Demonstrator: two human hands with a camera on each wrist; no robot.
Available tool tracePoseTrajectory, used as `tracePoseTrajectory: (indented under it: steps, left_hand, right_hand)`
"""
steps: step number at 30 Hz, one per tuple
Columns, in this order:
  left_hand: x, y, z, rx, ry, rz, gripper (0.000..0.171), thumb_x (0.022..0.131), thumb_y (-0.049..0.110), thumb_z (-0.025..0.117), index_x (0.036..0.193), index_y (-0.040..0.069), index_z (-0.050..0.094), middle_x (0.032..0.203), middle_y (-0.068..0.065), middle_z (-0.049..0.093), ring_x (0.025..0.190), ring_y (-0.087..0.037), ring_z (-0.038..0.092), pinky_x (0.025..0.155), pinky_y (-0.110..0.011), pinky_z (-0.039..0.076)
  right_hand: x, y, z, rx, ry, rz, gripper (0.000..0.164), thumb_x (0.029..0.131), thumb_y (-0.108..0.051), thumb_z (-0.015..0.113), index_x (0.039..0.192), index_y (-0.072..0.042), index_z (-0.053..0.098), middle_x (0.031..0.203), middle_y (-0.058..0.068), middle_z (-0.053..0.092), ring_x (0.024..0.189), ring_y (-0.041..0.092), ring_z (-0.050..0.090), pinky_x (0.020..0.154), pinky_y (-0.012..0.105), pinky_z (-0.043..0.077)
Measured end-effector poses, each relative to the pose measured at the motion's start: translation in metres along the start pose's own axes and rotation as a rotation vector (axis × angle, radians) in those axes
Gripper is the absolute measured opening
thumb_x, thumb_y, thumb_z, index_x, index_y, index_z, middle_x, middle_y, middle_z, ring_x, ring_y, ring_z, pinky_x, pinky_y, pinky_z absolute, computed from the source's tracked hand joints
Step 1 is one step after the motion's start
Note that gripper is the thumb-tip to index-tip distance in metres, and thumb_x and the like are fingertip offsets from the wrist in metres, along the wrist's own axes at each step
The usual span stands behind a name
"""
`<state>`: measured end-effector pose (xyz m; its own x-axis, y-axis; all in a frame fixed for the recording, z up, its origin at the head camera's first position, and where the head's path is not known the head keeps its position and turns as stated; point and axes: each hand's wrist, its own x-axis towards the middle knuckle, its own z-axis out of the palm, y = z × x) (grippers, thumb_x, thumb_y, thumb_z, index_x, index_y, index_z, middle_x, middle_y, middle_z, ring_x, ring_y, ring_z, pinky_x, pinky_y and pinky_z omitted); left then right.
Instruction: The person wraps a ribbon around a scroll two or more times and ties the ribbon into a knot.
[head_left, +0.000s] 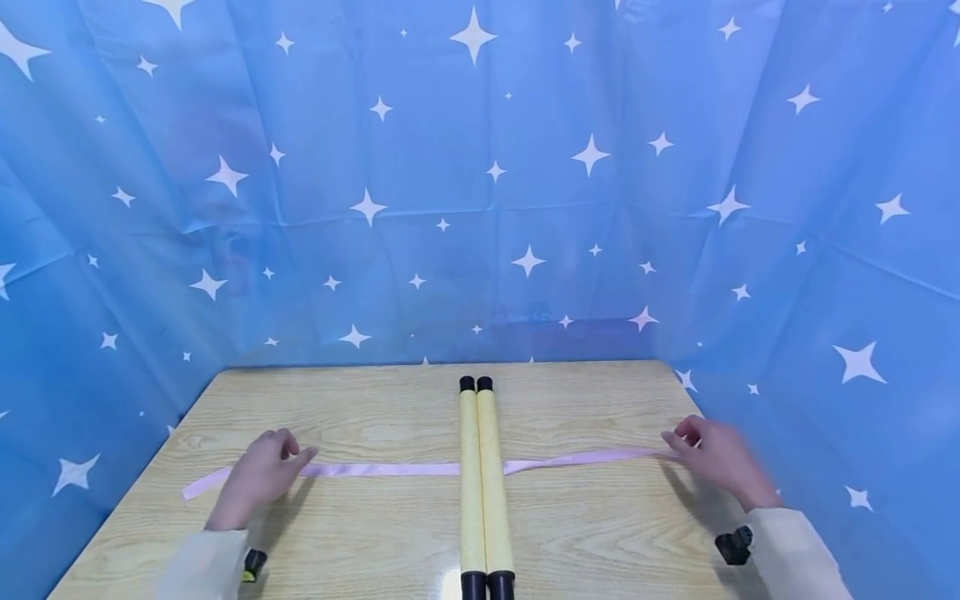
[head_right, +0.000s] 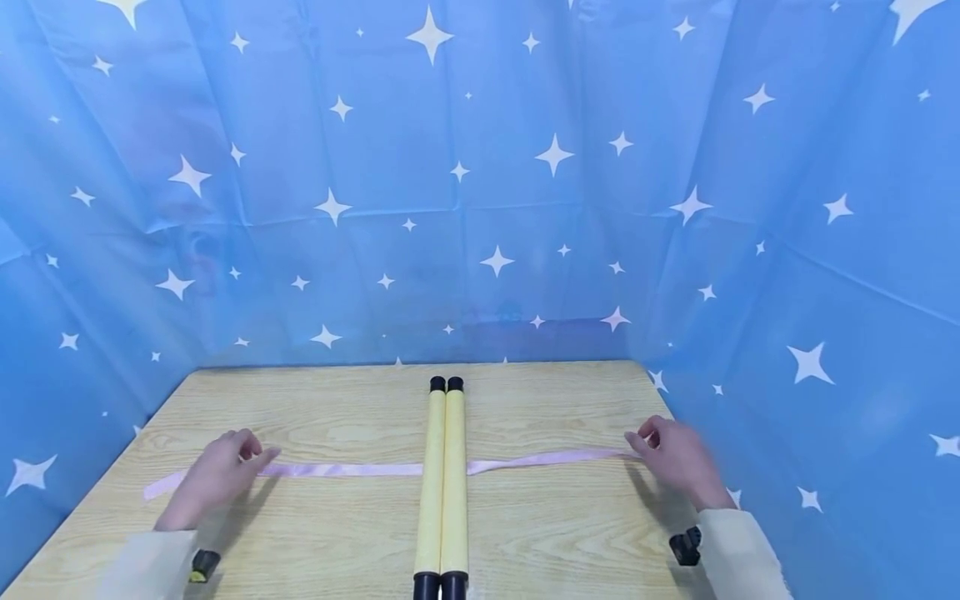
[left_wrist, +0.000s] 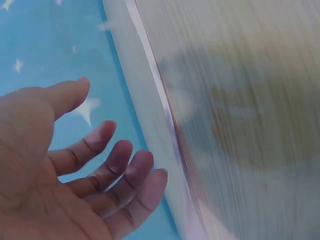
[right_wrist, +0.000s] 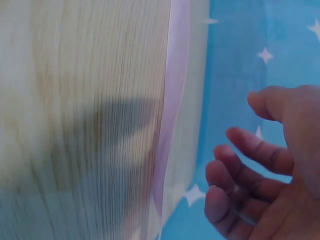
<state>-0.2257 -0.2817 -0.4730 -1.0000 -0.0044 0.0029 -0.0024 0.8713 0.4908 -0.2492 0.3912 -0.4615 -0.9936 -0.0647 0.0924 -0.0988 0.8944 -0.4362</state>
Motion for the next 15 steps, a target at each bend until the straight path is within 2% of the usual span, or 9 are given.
tracePoseTrajectory:
  steps: [4, 7, 12, 15]
  left_hand:
    - [0.002, 0.026, 0.018, -0.074, -0.035, -0.019, 0.042, 0.102, 0.046, 0.061, 0.086, 0.008, 0.056, 0.071, -0.004, 0.052, 0.059, -0.018, 0.046, 0.055, -0.032, 0.038]
    - [0.005, 0.041, 0.031, -0.087, -0.057, -0.043, 0.046, 0.101, 0.048, 0.061, 0.076, 0.011, 0.052, 0.062, 0.0, 0.046, 0.054, -0.016, 0.04, 0.052, -0.03, 0.035]
    - [0.008, 0.06, 0.048, -0.047, -0.088, -0.088, 0.058, 0.099, 0.052, 0.061, 0.057, 0.017, 0.041, 0.05, 0.007, 0.029, 0.046, -0.01, 0.024, 0.045, -0.025, 0.025]
    - [0.011, 0.066, 0.056, -0.01, -0.08, -0.103, 0.063, 0.097, 0.055, 0.062, 0.052, 0.019, 0.037, 0.048, 0.008, 0.024, 0.046, -0.008, 0.021, 0.044, -0.023, 0.02]
  right_hand:
    - [0.0, -0.012, 0.006, 0.004, -0.061, 0.064, 0.049, 0.103, -0.055, 0.054, 0.088, -0.01, 0.067, 0.067, -0.001, 0.055, 0.061, 0.016, 0.046, 0.056, 0.03, 0.034]
    - [0.001, -0.019, 0.012, 0.001, -0.082, 0.113, 0.055, 0.102, -0.058, 0.052, 0.077, -0.011, 0.064, 0.061, -0.002, 0.049, 0.057, 0.016, 0.044, 0.054, 0.03, 0.033]
    - [0.006, -0.027, 0.024, 0.021, -0.142, 0.18, 0.061, 0.102, -0.062, 0.049, 0.063, -0.014, 0.054, 0.055, -0.004, 0.044, 0.052, 0.015, 0.041, 0.053, 0.03, 0.033]
    - [0.008, -0.029, 0.03, 0.019, -0.172, 0.195, 0.064, 0.102, -0.061, 0.047, 0.062, -0.013, 0.059, 0.053, -0.003, 0.046, 0.052, 0.016, 0.042, 0.054, 0.031, 0.034]
